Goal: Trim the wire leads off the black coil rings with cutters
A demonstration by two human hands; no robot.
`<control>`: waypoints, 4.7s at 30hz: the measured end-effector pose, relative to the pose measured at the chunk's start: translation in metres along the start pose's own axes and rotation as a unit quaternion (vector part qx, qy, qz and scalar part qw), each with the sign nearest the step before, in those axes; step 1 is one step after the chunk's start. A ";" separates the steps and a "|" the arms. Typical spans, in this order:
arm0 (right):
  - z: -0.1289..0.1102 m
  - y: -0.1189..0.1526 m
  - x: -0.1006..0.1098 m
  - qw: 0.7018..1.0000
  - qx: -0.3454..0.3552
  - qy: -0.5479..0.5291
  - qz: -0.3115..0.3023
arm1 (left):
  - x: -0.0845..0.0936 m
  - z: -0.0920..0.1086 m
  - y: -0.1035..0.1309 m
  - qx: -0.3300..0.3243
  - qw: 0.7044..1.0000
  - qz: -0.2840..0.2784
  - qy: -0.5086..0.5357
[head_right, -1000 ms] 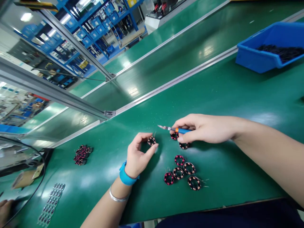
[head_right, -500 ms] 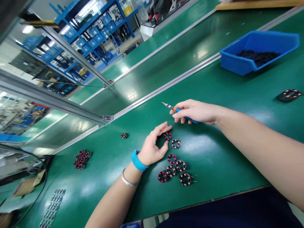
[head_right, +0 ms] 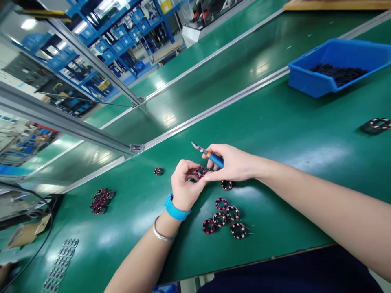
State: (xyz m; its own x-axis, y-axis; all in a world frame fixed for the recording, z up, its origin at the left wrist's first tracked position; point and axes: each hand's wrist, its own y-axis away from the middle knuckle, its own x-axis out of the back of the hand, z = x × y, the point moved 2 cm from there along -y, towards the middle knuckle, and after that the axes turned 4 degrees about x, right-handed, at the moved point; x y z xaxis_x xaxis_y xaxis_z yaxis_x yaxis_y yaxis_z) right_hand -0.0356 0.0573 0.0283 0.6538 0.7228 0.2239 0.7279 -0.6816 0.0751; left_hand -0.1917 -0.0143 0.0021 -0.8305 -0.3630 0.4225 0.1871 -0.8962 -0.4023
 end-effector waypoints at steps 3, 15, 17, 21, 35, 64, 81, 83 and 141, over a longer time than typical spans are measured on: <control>-0.005 -0.003 -0.008 0.999 0.034 0.035 -0.007 | -0.001 0.003 0.000 -0.022 1.000 -0.016 -0.006; -0.004 -0.006 -0.001 0.997 0.032 -0.010 0.065 | 0.001 0.004 0.000 -0.002 1.000 -0.016 -0.018; -0.004 -0.007 -0.007 0.997 0.033 0.010 0.068 | 0.001 0.006 -0.001 -0.014 0.999 -0.008 -0.033; 0.002 -0.007 0.003 0.994 0.026 0.007 0.104 | 0.003 0.006 -0.001 0.001 0.999 0.001 -0.047; -0.012 -0.003 -0.025 0.987 0.069 0.070 0.127 | 0.000 0.009 -0.001 -0.023 0.997 0.011 -0.076; -0.010 -0.005 -0.020 0.990 0.067 0.005 0.123 | 0.003 0.013 0.000 -0.101 0.988 0.021 -0.112; -0.005 -0.006 -0.006 0.983 0.043 -0.060 0.168 | 0.005 0.008 -0.002 0.071 0.996 0.040 0.021; -0.003 -0.006 0.002 0.978 0.033 -0.080 0.189 | 0.006 0.007 -0.003 0.107 0.993 0.037 0.041; -0.010 0.002 0.014 0.945 -0.118 0.115 -0.281 | 0.033 0.004 0.022 0.402 0.825 -0.206 0.340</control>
State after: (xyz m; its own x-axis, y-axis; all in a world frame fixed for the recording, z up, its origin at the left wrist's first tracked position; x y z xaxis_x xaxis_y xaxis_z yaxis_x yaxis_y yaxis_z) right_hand -0.0270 0.0648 0.0418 0.0956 0.9531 0.2873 0.8623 -0.2235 0.4544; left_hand -0.2130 -0.0476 0.0109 -0.9615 -0.0041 -0.2748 -0.1238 -0.8863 0.4462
